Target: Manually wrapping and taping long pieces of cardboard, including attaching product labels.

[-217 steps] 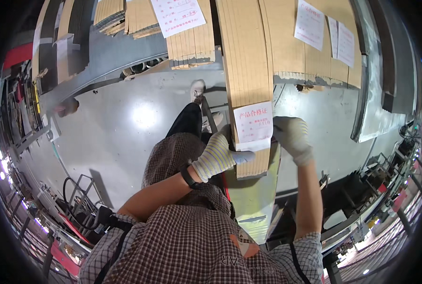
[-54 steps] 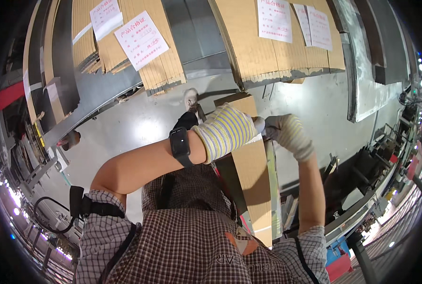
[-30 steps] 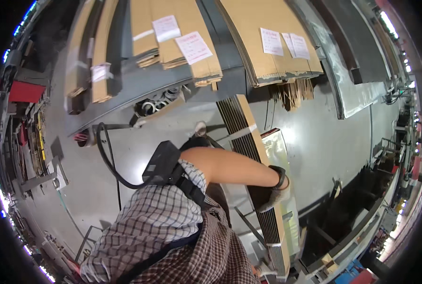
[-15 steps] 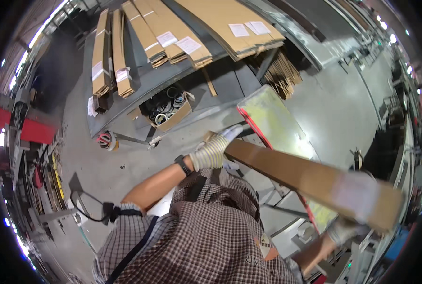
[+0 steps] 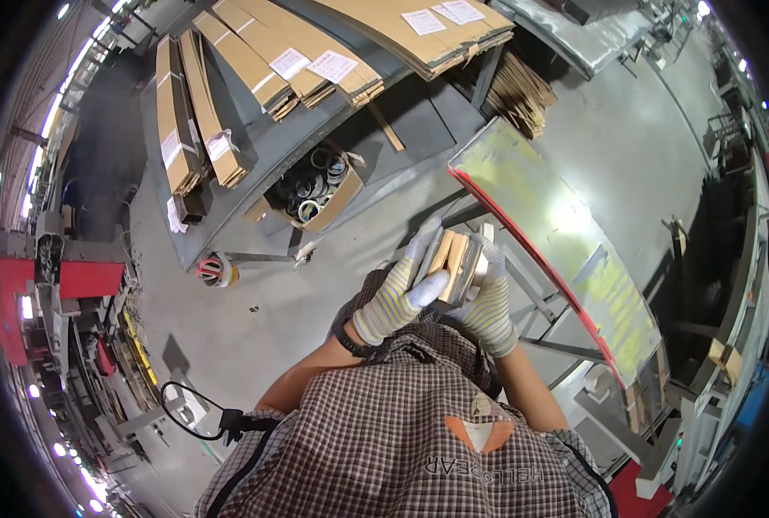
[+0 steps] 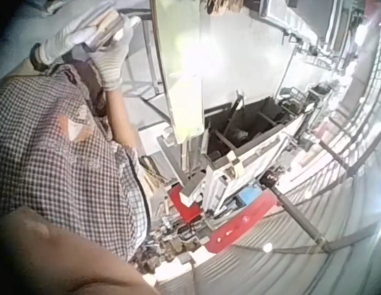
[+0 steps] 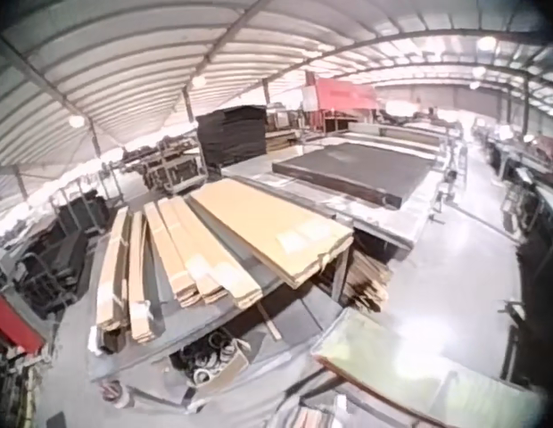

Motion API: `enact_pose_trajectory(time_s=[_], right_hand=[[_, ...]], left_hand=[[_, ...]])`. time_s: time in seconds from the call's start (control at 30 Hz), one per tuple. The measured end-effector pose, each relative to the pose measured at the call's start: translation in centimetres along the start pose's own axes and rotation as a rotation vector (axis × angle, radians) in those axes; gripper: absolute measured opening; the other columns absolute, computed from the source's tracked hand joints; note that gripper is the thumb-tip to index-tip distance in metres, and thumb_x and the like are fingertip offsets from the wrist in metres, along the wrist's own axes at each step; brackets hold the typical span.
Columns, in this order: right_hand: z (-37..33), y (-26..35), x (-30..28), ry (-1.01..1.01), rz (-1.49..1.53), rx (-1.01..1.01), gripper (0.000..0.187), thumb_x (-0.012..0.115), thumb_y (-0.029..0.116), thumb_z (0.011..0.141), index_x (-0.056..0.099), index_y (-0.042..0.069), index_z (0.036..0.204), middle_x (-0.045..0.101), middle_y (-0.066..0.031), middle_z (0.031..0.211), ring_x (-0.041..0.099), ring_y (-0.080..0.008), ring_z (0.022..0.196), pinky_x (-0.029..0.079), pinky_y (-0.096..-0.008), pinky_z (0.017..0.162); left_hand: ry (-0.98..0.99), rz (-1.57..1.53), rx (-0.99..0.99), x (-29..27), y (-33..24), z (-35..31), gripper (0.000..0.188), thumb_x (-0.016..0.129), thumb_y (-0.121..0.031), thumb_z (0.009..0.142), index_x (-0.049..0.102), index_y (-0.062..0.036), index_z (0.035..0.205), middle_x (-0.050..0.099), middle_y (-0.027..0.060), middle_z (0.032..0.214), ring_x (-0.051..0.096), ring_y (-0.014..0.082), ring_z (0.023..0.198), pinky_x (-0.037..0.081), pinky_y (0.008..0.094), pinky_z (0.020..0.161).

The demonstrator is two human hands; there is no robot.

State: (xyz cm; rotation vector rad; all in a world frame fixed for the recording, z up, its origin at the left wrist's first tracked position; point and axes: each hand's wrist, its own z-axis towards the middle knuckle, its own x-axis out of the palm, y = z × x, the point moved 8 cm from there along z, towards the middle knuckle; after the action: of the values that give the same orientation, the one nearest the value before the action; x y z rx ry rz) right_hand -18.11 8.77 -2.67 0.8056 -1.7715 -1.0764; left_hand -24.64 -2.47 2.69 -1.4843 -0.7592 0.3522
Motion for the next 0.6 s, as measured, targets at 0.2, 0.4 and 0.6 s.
enact_pose_trajectory(time_s=[0.2,0.4,0.6], right_hand=[[-0.2,3.7,0.3,0.016,-0.174,-0.348,0.109,0.096,0.013,0.055,0.033,0.013,0.144,0.052,-0.0107,0.139,0.061,-0.0233,0.118,0.054,-0.0384,0.098],[-0.9,5.1,0.9,-0.074,-0.291,-0.464,0.106,0.097,0.013,0.054,0.037,0.009,0.141,0.052,-0.0119,0.139,0.060,-0.0243,0.119,0.051,-0.0397,0.102],[-5.7,9.4,3.5,-0.297,-0.118,-0.258,0.102,0.096,0.014,0.061,0.037,0.003,0.142,0.061,-0.0193,0.126,0.062,-0.0272,0.117,0.051,-0.0385,0.099]], left_hand=[[0.119,-0.204,-0.048,-1.6,-0.1,1.7,0.068,0.053,-0.008,0.098,0.022,-0.0024,0.157,0.031,0.0134,0.159,0.031,0.0222,0.146,0.026,0.0348,0.119],[-0.038,-0.078,0.067,0.0,-0.1,1.1,0.069,0.057,-0.012,0.099,0.021,0.0023,0.156,0.029,0.0145,0.159,0.028,0.0228,0.147,0.023,0.0356,0.120],[0.006,0.136,0.431,2.3,-10.4,-2.2,0.072,0.070,-0.016,0.089,0.035,0.0049,0.148,0.046,0.0189,0.149,0.044,0.0268,0.139,0.030,0.0376,0.116]])
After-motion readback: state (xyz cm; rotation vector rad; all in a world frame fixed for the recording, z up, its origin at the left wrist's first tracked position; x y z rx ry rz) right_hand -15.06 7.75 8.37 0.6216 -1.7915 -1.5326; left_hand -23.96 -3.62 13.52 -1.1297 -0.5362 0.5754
